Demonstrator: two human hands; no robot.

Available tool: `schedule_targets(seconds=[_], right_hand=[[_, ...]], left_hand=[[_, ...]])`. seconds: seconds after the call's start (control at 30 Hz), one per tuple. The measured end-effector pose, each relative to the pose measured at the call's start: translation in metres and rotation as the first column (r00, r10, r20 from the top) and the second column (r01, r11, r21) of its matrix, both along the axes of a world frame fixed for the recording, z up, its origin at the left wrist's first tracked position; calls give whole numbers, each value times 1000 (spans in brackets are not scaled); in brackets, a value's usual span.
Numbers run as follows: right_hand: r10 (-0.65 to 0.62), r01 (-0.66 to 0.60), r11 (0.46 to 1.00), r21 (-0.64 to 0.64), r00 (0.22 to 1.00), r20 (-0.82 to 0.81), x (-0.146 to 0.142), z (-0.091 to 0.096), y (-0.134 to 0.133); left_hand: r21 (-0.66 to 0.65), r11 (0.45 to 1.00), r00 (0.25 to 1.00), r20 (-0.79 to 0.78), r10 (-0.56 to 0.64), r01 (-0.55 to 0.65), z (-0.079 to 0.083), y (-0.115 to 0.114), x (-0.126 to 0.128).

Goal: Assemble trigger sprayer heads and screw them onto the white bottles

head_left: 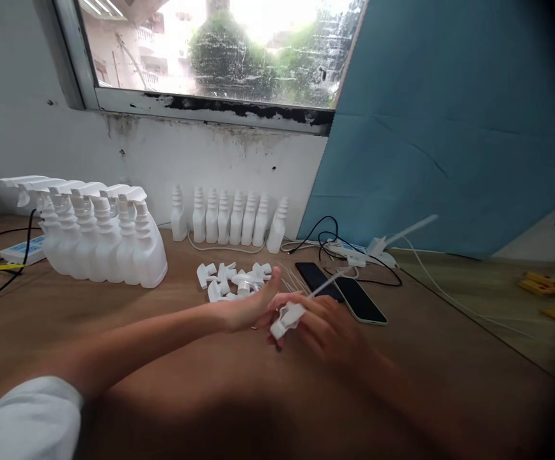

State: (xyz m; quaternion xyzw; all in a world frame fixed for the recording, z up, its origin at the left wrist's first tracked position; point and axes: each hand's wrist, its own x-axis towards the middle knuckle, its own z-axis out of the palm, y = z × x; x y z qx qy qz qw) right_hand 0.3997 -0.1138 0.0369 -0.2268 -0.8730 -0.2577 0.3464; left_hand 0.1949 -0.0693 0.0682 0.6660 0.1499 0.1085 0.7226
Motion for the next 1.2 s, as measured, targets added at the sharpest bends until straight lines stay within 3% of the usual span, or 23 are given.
schedule_targets(seconds=[0.07,0.1,0.13,0.17,0.2,0.23,0.33,0.4,0.47,0.63,0.77,0.87,0.93,1.0,1.1,1.17,1.2], right_hand=[[-120,121,993,1,990,-76,17,8,0],[-173,172,985,-14,977,-122,24,12,0],[-214,211,977,-39,961,-177,30,15,1],[-244,233,970,-74,941,-236,35,17,2],[-259,237,965,-109,918,-299,39,18,4],[-265,226,963,-147,893,-365,42,18,6],[-320,149,928,-343,791,-522,47,16,10],[-366,55,878,-476,717,-593,47,15,9],[-377,-48,840,-540,664,-646,46,17,4],[-286,-272,811,-518,587,-757,44,26,-11],[-187,-439,804,-402,454,-871,48,43,-15],[-189,-583,720,-375,356,-915,51,63,-17],[-162,-633,683,-364,355,-921,49,77,-19],[-128,-643,679,-354,371,-920,44,93,-18],[-87,-674,657,-337,376,-923,36,117,-17],[-28,-690,637,-344,425,-905,39,132,-19],[-9,-655,670,-349,463,-886,46,139,-22]], left_hand=[[105,994,999,-35,-33,36,13,24,20],[217,975,997,-53,48,-35,18,39,30],[373,913,980,-39,196,-167,22,57,41],[542,775,924,7,383,-325,26,77,51],[669,552,795,98,599,-498,29,97,61],[689,428,697,157,700,-585,32,117,70],[678,214,489,242,838,-703,37,170,95],[671,129,407,276,870,-730,37,194,107],[668,83,365,295,883,-739,35,209,118],[669,68,343,288,894,-740,31,223,130],[663,54,387,367,846,-747,36,218,123],[641,20,418,476,774,-768,49,203,111],[619,-7,424,546,722,-785,60,187,96],[572,-10,422,616,665,-820,71,165,75],[389,130,391,730,561,-912,79,119,33],[315,309,439,714,546,-897,78,83,3],[286,408,484,679,551,-867,75,65,-10]])
